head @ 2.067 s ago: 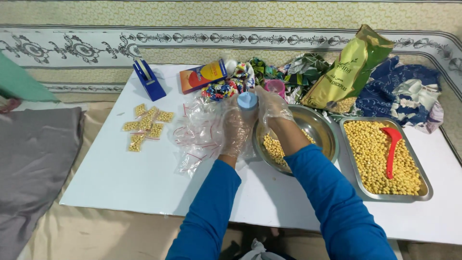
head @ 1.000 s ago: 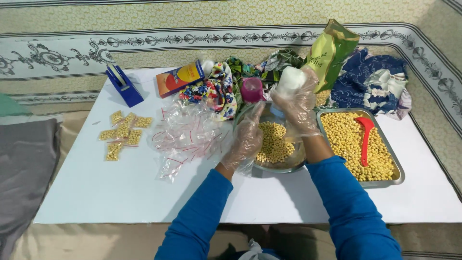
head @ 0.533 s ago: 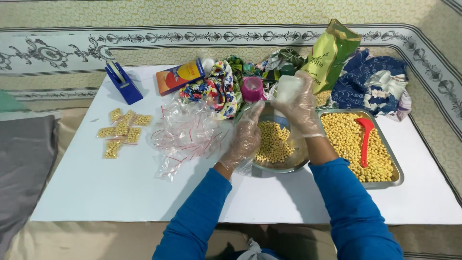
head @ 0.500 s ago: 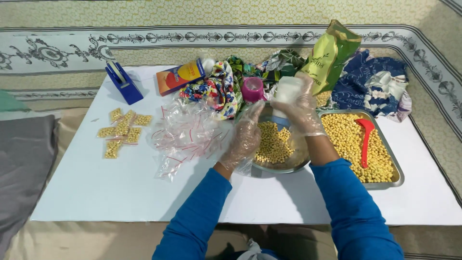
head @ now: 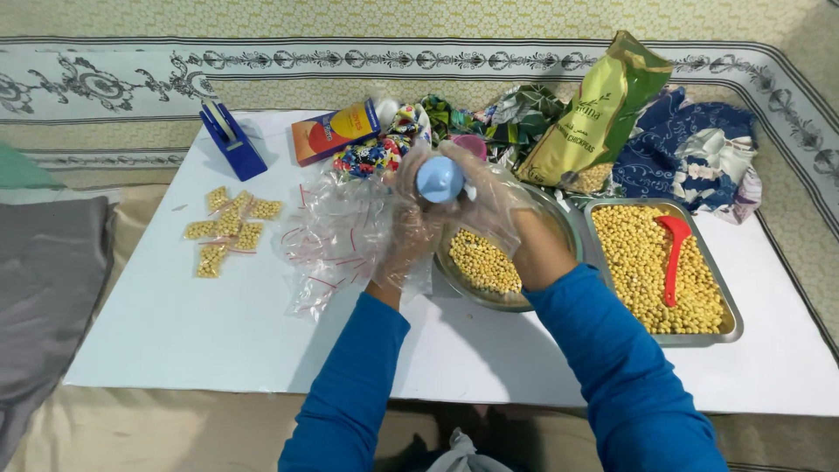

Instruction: Sorting and transferring nuts from a tray to a bowl using a scoop and hands

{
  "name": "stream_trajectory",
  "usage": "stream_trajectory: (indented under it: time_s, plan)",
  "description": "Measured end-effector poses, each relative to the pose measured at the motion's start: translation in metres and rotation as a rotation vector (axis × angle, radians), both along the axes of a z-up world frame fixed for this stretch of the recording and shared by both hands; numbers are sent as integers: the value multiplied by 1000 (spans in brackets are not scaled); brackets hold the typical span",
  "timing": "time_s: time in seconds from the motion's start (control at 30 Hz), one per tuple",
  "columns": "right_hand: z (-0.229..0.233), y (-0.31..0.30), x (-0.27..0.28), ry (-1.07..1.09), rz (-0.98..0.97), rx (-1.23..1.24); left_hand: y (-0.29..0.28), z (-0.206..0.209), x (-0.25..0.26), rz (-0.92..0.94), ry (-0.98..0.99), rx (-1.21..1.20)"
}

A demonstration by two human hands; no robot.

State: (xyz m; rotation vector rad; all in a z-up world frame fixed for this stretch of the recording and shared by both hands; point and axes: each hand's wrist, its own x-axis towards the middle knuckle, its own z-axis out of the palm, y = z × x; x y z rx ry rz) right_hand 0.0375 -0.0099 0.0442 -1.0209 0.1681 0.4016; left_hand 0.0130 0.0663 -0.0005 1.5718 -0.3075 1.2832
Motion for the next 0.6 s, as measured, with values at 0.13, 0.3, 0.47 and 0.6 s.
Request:
stream_trajectory:
  time_s: [0.13, 0.3, 0.47, 0.6]
  plan:
    - [-1, 26, -11, 26, 26, 101, 21, -82, 94, 181, -214, -446]
    - [45, 20, -24, 80, 287, 41, 69, -76, 72, -946, 610, -974]
    - [6, 18, -10, -28, -70, -141, 68, -106, 73, -166, 331, 118]
    - [1, 5, -16, -126, 65, -27, 68, -55, 31, -133, 320, 189]
